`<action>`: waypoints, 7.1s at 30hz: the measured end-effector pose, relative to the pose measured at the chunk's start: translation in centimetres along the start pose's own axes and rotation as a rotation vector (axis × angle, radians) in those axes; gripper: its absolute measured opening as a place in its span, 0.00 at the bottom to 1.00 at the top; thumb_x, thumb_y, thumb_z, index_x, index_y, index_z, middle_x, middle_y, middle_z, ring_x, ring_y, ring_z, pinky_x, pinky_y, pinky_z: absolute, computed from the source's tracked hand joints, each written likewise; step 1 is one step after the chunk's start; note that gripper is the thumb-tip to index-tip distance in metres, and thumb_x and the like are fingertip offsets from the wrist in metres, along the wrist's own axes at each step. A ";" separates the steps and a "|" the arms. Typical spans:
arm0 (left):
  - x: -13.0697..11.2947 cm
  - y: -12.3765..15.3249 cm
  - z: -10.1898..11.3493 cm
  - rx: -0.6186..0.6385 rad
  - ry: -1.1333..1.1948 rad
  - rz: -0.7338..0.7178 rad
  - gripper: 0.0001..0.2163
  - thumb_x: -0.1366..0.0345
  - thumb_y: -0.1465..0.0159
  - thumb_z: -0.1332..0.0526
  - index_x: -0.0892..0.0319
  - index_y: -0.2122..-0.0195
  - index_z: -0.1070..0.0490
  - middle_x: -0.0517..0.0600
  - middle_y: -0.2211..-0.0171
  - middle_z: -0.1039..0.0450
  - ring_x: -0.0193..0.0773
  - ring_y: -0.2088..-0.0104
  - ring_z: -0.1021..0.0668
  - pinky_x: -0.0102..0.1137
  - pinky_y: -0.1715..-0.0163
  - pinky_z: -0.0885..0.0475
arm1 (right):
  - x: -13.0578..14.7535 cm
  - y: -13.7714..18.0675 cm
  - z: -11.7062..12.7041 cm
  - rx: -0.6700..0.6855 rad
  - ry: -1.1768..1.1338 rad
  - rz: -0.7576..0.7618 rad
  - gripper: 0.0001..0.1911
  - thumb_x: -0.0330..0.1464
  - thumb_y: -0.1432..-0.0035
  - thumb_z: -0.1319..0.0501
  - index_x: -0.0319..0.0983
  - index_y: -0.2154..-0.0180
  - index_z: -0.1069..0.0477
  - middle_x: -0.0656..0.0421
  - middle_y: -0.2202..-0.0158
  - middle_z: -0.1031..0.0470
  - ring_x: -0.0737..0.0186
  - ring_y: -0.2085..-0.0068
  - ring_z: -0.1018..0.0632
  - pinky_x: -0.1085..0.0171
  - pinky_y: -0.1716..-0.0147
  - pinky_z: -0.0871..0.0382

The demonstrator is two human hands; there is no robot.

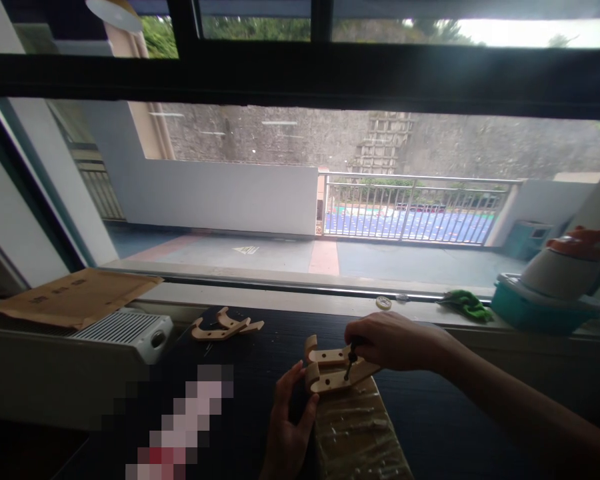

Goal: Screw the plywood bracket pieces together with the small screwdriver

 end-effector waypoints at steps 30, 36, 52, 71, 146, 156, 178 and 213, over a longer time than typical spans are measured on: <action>0.4 0.1 -0.1 -0.008 -0.056 -0.125 0.17 0.63 0.39 0.39 0.51 0.48 0.31 0.51 0.52 0.29 0.45 0.51 0.26 0.39 0.50 0.29 | -0.2 -0.4 -0.3 0.027 -0.030 -0.008 0.12 0.32 0.40 0.50 0.39 0.62 0.29 0.56 0.66 0.23 0.62 0.67 0.26 0.66 0.71 0.40; 1.2 -0.1 -0.2 -0.002 -0.086 -0.207 0.18 0.64 0.39 0.39 0.50 0.47 0.33 0.51 0.52 0.28 0.43 0.52 0.25 0.37 0.52 0.27 | -0.2 -0.8 -0.3 0.021 -0.005 -0.015 0.13 0.33 0.39 0.51 0.38 0.63 0.29 0.55 0.66 0.24 0.62 0.67 0.26 0.66 0.71 0.40; 1.0 0.0 0.0 0.025 -0.106 -0.197 0.18 0.64 0.38 0.40 0.50 0.46 0.34 0.50 0.52 0.29 0.42 0.51 0.25 0.35 0.51 0.28 | 0.4 -1.0 0.1 -0.011 0.015 0.021 0.13 0.33 0.38 0.51 0.38 0.66 0.28 0.57 0.69 0.24 0.65 0.70 0.28 0.67 0.72 0.42; 0.8 0.1 0.0 0.033 -0.102 -0.180 0.18 0.64 0.38 0.40 0.49 0.45 0.35 0.49 0.51 0.29 0.42 0.51 0.26 0.35 0.50 0.28 | 0.3 -0.8 0.0 -0.039 0.012 0.025 0.12 0.30 0.41 0.49 0.39 0.66 0.27 0.58 0.69 0.23 0.65 0.70 0.27 0.67 0.72 0.43; 1.1 0.1 -0.1 -0.016 -0.079 -0.206 0.17 0.61 0.39 0.39 0.51 0.47 0.32 0.52 0.52 0.27 0.44 0.52 0.24 0.36 0.52 0.26 | -0.1 -0.4 -0.5 -0.060 -0.028 -0.010 0.13 0.31 0.38 0.51 0.38 0.65 0.28 0.56 0.69 0.23 0.64 0.69 0.26 0.67 0.71 0.41; 1.9 0.0 -0.1 0.009 -0.111 -0.227 0.19 0.64 0.38 0.40 0.51 0.45 0.34 0.52 0.52 0.28 0.43 0.52 0.25 0.36 0.52 0.27 | 0.0 -0.5 0.5 -0.025 0.084 0.020 0.13 0.33 0.40 0.49 0.41 0.64 0.26 0.59 0.70 0.23 0.66 0.72 0.28 0.67 0.73 0.44; 1.0 0.1 0.0 -0.007 -0.100 -0.207 0.18 0.63 0.39 0.39 0.52 0.47 0.33 0.52 0.52 0.27 0.44 0.52 0.24 0.37 0.52 0.27 | 0.5 -0.6 1.0 0.018 0.077 0.027 0.12 0.30 0.44 0.47 0.41 0.63 0.26 0.58 0.67 0.22 0.63 0.68 0.26 0.66 0.71 0.42; 0.3 0.1 0.0 -0.025 -0.069 -0.171 0.18 0.60 0.40 0.38 0.52 0.48 0.31 0.52 0.53 0.26 0.45 0.53 0.24 0.37 0.53 0.26 | -0.5 -0.7 -0.6 -0.031 -0.062 -0.006 0.14 0.33 0.39 0.50 0.39 0.63 0.27 0.56 0.67 0.23 0.64 0.67 0.25 0.67 0.69 0.39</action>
Point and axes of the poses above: each hand's wrist, its own y-axis away from the middle knuckle, its own z-axis out of the back of the hand, x = y × z, the point moved 1 cm from there along -y, towards the middle knuckle
